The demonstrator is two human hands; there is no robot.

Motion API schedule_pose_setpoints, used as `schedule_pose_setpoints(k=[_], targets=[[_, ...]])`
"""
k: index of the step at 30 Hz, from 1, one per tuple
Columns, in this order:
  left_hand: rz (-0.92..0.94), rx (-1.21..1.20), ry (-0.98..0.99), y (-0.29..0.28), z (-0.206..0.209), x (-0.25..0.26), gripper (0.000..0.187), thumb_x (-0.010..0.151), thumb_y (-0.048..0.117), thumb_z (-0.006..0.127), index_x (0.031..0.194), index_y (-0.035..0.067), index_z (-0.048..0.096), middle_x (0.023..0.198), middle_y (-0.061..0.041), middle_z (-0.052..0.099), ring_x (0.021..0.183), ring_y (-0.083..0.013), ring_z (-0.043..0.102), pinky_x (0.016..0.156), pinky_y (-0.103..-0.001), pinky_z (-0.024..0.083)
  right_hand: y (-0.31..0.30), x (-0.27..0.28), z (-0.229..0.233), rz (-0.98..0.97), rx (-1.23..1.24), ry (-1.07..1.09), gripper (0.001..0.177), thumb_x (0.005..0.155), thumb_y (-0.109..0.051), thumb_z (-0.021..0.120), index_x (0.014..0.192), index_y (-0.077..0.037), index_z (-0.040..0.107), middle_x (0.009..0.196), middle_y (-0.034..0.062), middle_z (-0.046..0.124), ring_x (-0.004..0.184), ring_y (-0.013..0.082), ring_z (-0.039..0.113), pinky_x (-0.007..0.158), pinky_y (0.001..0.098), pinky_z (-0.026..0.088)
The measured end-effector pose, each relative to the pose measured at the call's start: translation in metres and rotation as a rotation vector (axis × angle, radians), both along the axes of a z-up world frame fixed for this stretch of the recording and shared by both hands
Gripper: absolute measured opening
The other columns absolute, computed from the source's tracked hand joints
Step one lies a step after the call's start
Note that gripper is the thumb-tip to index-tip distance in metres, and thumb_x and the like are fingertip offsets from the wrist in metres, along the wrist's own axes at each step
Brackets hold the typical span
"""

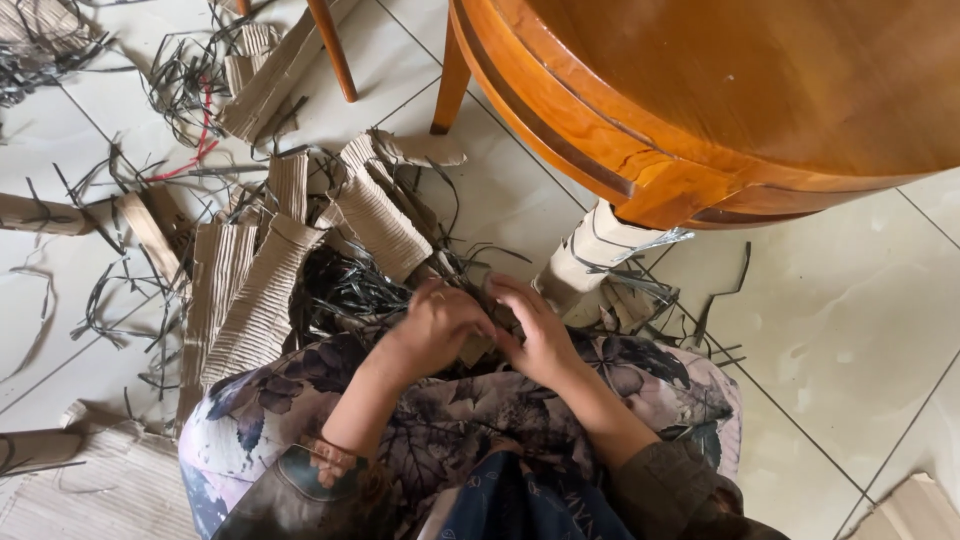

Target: Wrapping the legs of a wooden stool with corrugated cardboard and securing it with wire for protection.

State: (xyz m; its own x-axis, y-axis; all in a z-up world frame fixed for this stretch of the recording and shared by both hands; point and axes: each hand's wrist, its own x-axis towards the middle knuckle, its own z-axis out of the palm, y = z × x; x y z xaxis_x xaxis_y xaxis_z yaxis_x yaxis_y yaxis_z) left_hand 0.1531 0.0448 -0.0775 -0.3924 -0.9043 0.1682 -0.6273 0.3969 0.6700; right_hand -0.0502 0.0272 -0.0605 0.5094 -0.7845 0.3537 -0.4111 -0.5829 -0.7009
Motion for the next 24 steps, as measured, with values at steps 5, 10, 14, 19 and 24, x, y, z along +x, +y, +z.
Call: schedule_pose_setpoints(k=[5,10,14,19,24], targets=[[-0.146,0.189,0.242,0.011,0.044,-0.007,0.025,0.092,-0.007,0.059,0.096,0.012,0.075,0.091,-0.011,0.079,0.099,-0.0380,0.072,0.094,-0.060,0.052,0.008,-0.011,-0.009,0.028,-0.007,0.055,0.047,0.079,0.005,0.077,0.122,-0.007,0.064,0.107,0.0117,0.070,0.098,0.0349,0.070,0.091,0.0461,0.053],[-0.104,0.170,0.194,0.003,0.049,-0.001,0.022,0.094,-0.004,0.059,0.096,0.011,0.075,0.088,-0.010,0.078,0.095,-0.0366,0.074,0.090,-0.056,0.056,-0.001,-0.049,0.004,0.050,0.270,0.182,0.002,0.089,-0.006,0.075,0.091,-0.005,0.076,0.075,0.0116,0.077,0.065,0.0261,0.072,0.067,0.0362,0.056],[-0.110,0.173,0.155,0.001,0.049,-0.003,0.019,0.097,-0.003,0.059,0.095,0.009,0.073,0.084,-0.012,0.076,0.091,-0.0380,0.073,0.083,-0.055,0.059,-0.020,-0.097,0.001,0.073,0.286,0.221,0.010,0.087,-0.012,0.080,0.083,-0.004,0.078,0.089,0.0163,0.074,0.078,0.0272,0.069,0.075,0.0389,0.056],[-0.103,0.211,0.090,-0.002,0.032,-0.008,0.019,0.098,0.001,0.060,0.092,0.013,0.074,0.083,-0.008,0.077,0.086,-0.0327,0.075,0.079,-0.048,0.061,-0.032,-0.157,0.007,0.046,0.351,0.178,0.011,0.084,-0.007,0.079,0.079,0.001,0.076,0.103,0.0213,0.077,0.096,0.0359,0.072,0.091,0.0493,0.054],[-0.042,0.200,-0.086,0.000,0.009,-0.009,0.018,0.099,0.005,0.059,0.090,0.015,0.071,0.083,-0.006,0.076,0.082,-0.0292,0.075,0.077,-0.044,0.061,-0.047,-0.230,-0.058,-0.722,0.585,0.615,0.020,0.098,-0.031,0.072,0.108,-0.016,0.082,0.082,0.0079,0.078,0.079,0.0270,0.076,0.071,0.0363,0.056]])
